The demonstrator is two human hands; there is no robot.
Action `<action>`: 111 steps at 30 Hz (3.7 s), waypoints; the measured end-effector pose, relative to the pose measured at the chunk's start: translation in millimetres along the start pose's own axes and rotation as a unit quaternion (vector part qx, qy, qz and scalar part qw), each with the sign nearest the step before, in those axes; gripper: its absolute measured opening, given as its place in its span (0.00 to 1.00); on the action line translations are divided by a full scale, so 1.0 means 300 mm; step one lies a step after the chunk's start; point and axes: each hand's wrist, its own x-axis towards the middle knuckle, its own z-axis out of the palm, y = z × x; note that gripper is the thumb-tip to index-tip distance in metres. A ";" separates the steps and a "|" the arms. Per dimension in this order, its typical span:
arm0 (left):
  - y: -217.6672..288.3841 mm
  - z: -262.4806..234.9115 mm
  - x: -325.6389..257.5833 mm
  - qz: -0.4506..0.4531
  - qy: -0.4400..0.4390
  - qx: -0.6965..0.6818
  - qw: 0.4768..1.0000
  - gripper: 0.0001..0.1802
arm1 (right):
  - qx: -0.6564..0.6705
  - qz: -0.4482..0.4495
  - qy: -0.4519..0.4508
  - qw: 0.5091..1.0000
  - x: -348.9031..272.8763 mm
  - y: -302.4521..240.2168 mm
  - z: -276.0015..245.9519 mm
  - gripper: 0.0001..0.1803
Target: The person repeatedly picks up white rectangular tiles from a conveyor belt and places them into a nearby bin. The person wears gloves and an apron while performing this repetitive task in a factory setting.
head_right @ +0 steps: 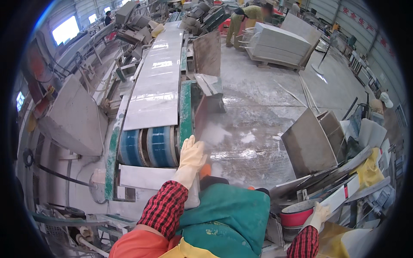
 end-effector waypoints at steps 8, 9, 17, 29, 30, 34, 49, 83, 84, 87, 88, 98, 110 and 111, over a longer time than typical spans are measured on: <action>-0.107 -0.041 -0.020 -0.166 0.060 -0.438 0.882 0.22 | 0.439 0.043 -0.022 0.897 -0.096 -0.229 -0.159 0.42; -0.105 -0.051 -0.024 -0.203 0.072 -0.537 0.816 0.21 | 0.496 0.031 -0.017 0.868 -0.148 -0.303 -0.227 0.41; 0.197 -0.131 -0.026 -0.277 -0.101 -0.768 0.569 0.32 | 0.514 -0.226 -0.297 0.772 -0.469 -0.828 -0.227 0.43; -0.026 -0.357 -0.166 -0.329 0.155 -0.809 0.462 0.23 | 0.128 -0.892 -0.151 0.407 -1.320 -1.588 -0.234 0.32; -0.066 -0.359 -0.167 -0.328 0.188 -0.810 0.449 0.22 | 0.135 -0.898 -0.136 0.397 -1.358 -1.617 -0.229 0.31; -0.302 -0.300 -0.168 -0.375 0.289 -0.782 0.406 0.20 | 0.180 -0.876 -0.089 0.438 -1.343 -1.616 -0.165 0.31; -0.512 -0.210 -0.030 -0.451 0.343 -0.721 0.400 0.21 | 0.106 -0.327 -0.114 0.932 -0.099 -0.453 0.015 0.29; -0.614 -0.297 -0.049 -0.483 0.073 -0.606 0.628 0.15 | 0.083 -0.299 -0.011 0.950 -0.269 -0.190 0.036 0.22; -0.569 -0.329 -0.027 -0.508 0.076 -0.587 0.626 0.15 | 0.078 -0.302 -0.008 0.950 -0.274 -0.186 0.034 0.22; -0.601 -0.322 -0.027 -0.490 0.053 -0.584 0.645 0.16 | 0.094 -0.293 -0.017 0.951 -0.267 -0.173 0.045 0.22; -0.631 -0.305 -0.039 -0.469 0.042 -0.591 0.655 0.17 | 0.105 -0.287 -0.024 0.952 -0.259 -0.170 0.048 0.22; -0.596 -0.279 -0.049 -0.568 0.090 -0.572 0.586 0.20 | 0.052 -0.319 0.042 0.945 -0.228 -0.202 -0.017 0.25; -0.304 -0.270 -0.151 -0.175 0.064 -0.265 0.946 0.25 | -0.127 -0.167 0.147 0.967 0.036 -0.046 0.002 0.33; -0.305 -0.186 -0.132 -0.068 0.090 -0.167 0.980 0.26 | -0.141 -0.178 0.167 0.959 0.033 -0.034 0.016 0.33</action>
